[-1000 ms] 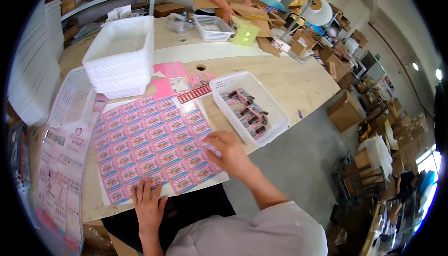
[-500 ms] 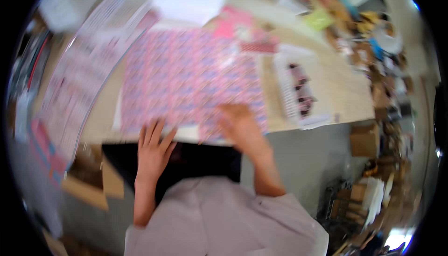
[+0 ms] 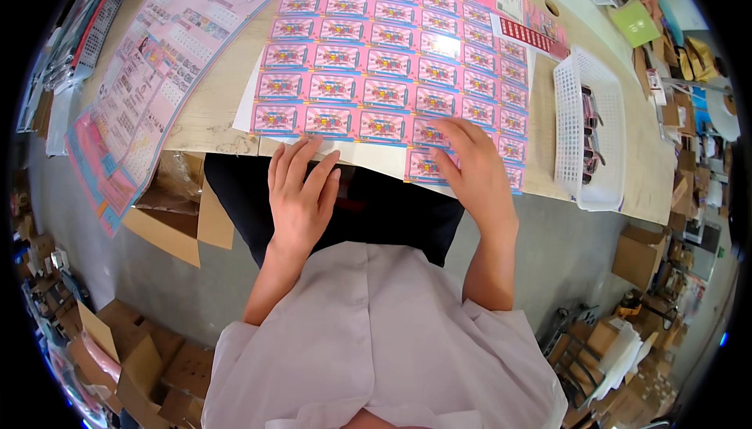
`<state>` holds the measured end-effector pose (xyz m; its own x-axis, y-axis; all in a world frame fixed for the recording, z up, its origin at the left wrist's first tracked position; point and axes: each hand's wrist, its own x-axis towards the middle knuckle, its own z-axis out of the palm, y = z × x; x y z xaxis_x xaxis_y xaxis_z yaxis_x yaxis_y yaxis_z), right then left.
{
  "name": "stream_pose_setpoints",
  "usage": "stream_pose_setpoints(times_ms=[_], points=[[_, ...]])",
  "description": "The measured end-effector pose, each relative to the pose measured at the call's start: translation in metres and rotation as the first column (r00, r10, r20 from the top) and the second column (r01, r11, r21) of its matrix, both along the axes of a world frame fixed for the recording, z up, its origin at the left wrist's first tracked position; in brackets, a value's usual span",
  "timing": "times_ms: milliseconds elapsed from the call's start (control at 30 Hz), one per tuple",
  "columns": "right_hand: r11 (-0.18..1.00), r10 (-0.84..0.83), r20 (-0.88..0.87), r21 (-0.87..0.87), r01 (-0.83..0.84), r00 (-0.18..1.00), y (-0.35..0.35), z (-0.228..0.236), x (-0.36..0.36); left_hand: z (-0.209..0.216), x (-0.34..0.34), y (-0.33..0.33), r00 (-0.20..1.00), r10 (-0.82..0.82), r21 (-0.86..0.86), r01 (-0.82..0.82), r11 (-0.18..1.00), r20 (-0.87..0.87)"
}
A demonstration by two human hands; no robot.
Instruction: The person repeatedly picks up small pink and blue sticker sheets from a table, folds them in half, and places them into a white plastic basket. The person continues this repetitive assembly process throughout the clip, handling the items one at a time.
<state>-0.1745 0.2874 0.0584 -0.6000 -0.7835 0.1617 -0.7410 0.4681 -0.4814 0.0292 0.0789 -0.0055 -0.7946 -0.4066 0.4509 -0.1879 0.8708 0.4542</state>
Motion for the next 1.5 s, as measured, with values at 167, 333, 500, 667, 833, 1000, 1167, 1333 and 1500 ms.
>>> stream_pose_setpoints(times_ms=[167, 333, 500, 667, 833, 1000, 1167, 1333, 1500], points=[[0.999, -0.045, 0.014, 0.011, 0.045, 0.999, -0.005, -0.006, 0.004, 0.008, -0.012, -0.034, 0.954, 0.297, -0.110, -0.292, 0.950, 0.037], [0.983, 0.162, -0.040, -0.080, -0.165, 0.986, -0.059, -0.015, 0.024, 0.016, -0.002, -0.067, 0.940, 0.318, -0.007, -0.319, 0.948, 0.127], [0.976, 0.215, -0.135, -0.016, -0.219, 0.967, -0.127, -0.038, 0.037, 0.025, -0.012, -0.066, 0.939, 0.312, 0.218, -0.338, 0.916, 0.143], [0.983, 0.177, -0.224, -0.015, -0.185, 0.958, -0.151, -0.066, 0.047, 0.028, -0.016, -0.088, 0.941, 0.337, 0.908, -0.121, 0.400, -0.023], [0.971, 0.225, -0.195, -0.034, -0.235, 0.955, -0.157, -0.066, 0.040, 0.012, -0.025, -0.093, 0.927, 0.371, 0.924, -0.095, 0.370, -0.053], [0.965, 0.236, -0.220, -0.060, -0.254, 0.947, -0.162, -0.067, 0.037, 0.013, -0.029, -0.088, 0.939, 0.337, 0.974, -0.013, 0.225, -0.065], [0.966, 0.233, -0.249, -0.055, -0.254, 0.940, -0.164, -0.069, 0.036, 0.014, -0.031, -0.094, 0.964, 0.253, 0.972, 0.024, 0.232, -0.084], [0.968, 0.234, -0.268, -0.031, -0.251, 0.935, -0.169, -0.076, 0.035, 0.019, -0.004, -0.132, 0.939, 0.303, 0.981, 0.188, -0.050, -0.164], [0.968, 0.238, -0.281, -0.016, -0.252, 0.930, -0.166, -0.075, 0.036, 0.031, 0.012, -0.123, 0.974, 0.228, 0.964, -0.068, 0.257, 0.007]])
